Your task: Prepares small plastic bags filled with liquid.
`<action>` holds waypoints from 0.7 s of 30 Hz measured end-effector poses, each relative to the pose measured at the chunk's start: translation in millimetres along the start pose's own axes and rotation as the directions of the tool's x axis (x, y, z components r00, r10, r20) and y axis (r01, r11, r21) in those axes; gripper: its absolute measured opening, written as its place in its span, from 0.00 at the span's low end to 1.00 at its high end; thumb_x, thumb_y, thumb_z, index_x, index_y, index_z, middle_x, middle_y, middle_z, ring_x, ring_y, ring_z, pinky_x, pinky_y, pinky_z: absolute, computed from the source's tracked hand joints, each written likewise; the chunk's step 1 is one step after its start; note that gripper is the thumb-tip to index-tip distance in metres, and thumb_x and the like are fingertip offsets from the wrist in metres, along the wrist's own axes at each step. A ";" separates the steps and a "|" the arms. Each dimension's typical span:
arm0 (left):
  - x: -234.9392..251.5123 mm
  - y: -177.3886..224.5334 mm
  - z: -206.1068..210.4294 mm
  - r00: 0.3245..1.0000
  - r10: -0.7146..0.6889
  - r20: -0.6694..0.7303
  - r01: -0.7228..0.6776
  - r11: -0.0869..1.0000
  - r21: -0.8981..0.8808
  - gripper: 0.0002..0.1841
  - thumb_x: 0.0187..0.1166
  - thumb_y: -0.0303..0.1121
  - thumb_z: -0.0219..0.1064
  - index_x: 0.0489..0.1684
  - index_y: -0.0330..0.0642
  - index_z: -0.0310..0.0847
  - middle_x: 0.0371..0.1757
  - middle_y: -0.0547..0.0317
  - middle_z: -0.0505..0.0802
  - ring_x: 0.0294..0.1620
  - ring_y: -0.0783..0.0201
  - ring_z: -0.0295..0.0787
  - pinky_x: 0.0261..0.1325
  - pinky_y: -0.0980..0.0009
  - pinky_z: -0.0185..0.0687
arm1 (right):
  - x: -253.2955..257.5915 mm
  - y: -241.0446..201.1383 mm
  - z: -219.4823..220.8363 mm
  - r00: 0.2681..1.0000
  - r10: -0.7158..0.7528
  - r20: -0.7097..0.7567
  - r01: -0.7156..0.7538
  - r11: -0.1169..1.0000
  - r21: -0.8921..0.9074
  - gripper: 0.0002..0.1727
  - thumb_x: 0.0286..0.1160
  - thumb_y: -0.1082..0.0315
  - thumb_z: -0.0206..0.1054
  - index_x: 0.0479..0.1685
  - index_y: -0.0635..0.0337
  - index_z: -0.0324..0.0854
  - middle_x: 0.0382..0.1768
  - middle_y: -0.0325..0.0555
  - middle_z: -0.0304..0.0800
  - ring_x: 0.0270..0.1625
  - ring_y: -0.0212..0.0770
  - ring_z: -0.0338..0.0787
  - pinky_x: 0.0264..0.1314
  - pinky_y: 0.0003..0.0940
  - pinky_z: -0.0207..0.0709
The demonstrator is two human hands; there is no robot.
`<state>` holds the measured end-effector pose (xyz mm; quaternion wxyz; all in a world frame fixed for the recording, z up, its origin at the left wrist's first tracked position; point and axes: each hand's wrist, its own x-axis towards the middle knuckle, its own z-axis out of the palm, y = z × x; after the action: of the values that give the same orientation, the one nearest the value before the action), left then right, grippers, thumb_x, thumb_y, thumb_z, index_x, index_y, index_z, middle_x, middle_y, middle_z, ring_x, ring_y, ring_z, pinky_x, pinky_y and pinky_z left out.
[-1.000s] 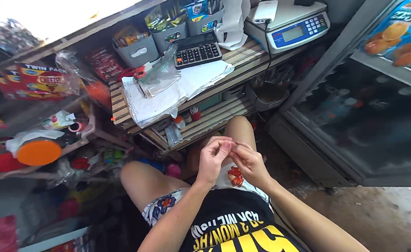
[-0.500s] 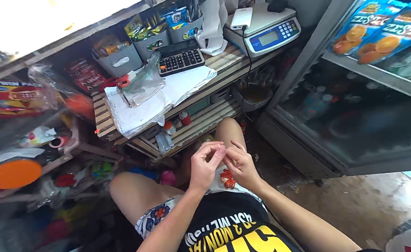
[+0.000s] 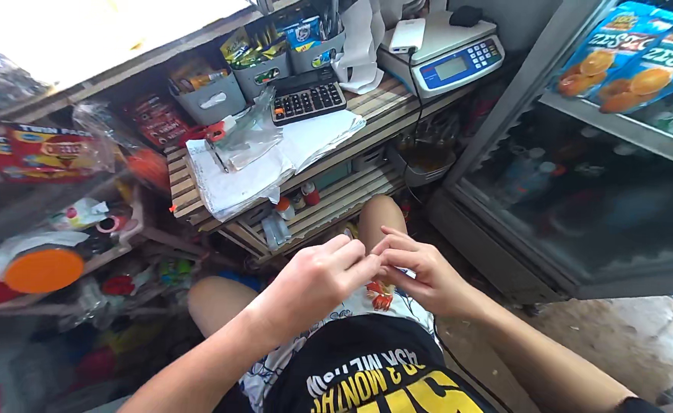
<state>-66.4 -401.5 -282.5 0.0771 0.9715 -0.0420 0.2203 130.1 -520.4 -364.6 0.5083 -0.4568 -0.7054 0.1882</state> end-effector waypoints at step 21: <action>6.9 15.7 -5.8 0.695 -0.646 0.317 0.057 -0.390 -0.919 0.10 0.86 0.24 0.59 0.47 0.36 0.89 0.33 0.58 0.93 0.32 0.75 0.89 0.44 0.82 0.86 | 45.2 -20.1 -27.8 0.995 0.023 -0.100 -0.006 0.986 0.169 0.08 0.78 0.67 0.71 0.50 0.57 0.91 0.44 0.32 0.97 0.51 0.29 0.95 0.85 0.55 0.71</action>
<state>-64.5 -416.4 -272.2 0.8625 0.4156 0.1553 0.2435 142.7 -498.5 -313.8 0.5790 -0.4264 -0.6566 0.2275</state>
